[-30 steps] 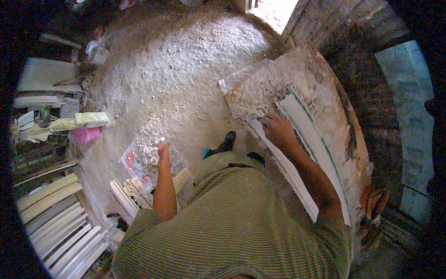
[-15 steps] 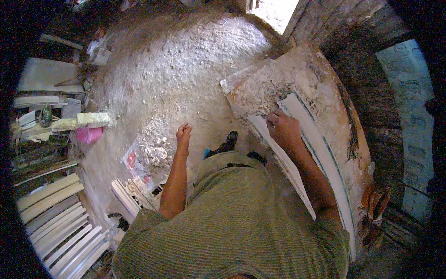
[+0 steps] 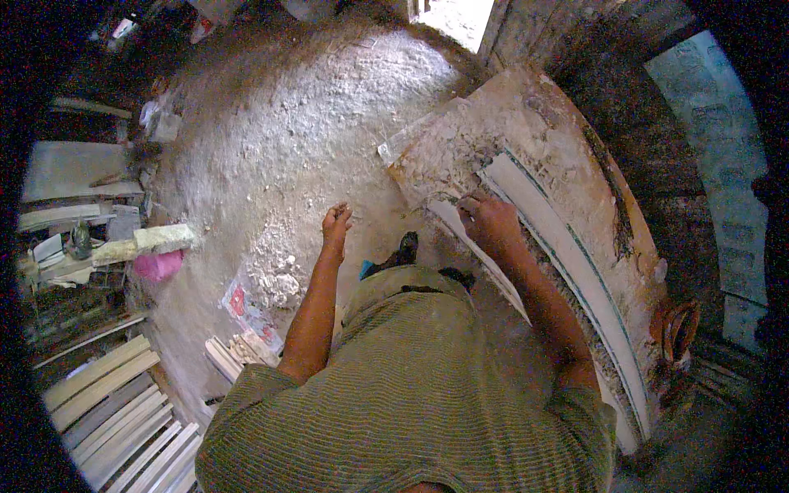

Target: The person scrapes and wipes a long, curved wooden object on a workbench using a small metal scraper and a cloth. They repeatedly remove debris and wipe the surface along the length of the object.

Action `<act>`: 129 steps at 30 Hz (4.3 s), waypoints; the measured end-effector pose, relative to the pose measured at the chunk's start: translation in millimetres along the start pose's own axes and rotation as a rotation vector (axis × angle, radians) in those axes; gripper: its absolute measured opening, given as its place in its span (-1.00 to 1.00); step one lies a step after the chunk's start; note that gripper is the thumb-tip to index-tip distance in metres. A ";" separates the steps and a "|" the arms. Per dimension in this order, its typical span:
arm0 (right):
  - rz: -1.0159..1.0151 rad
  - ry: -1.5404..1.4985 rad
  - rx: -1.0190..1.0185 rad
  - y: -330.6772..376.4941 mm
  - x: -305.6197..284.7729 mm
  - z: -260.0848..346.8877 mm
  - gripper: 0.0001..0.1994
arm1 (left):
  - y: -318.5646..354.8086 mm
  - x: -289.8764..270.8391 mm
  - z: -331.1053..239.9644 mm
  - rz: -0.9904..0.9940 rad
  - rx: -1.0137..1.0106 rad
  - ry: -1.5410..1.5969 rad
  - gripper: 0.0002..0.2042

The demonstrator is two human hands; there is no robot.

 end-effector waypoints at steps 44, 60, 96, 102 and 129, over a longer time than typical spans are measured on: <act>-0.883 -0.298 1.238 383.9 38.4 -35.7 -0.61 | 132.9 428.1 -40.3 1.525 0.698 -0.990 -0.52; -0.946 -0.560 1.745 625.3 118.3 14.4 -0.67 | 480.0 728.7 269.7 1.865 1.123 -1.064 -0.62; -0.881 -0.374 2.283 800.6 227.8 127.2 -0.65 | 635.2 863.8 416.3 1.885 0.722 -1.296 -0.64; -0.764 -0.628 2.353 862.4 235.1 82.7 -0.59 | 800.9 928.7 504.6 1.938 0.492 -1.098 -0.63; -0.241 0.040 1.256 832.7 190.4 -43.4 -0.57 | 338.6 469.7 84.0 0.938 0.589 -1.247 -0.58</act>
Point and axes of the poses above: each hand's wrist, its own y-axis away from the middle knuckle, its own x-axis out of the palm, z = x × y, the point moved 5 cm from there along -y, towards the middle knuckle, and after that the axes turned 8 degrees about y, right-handed, at the moved point
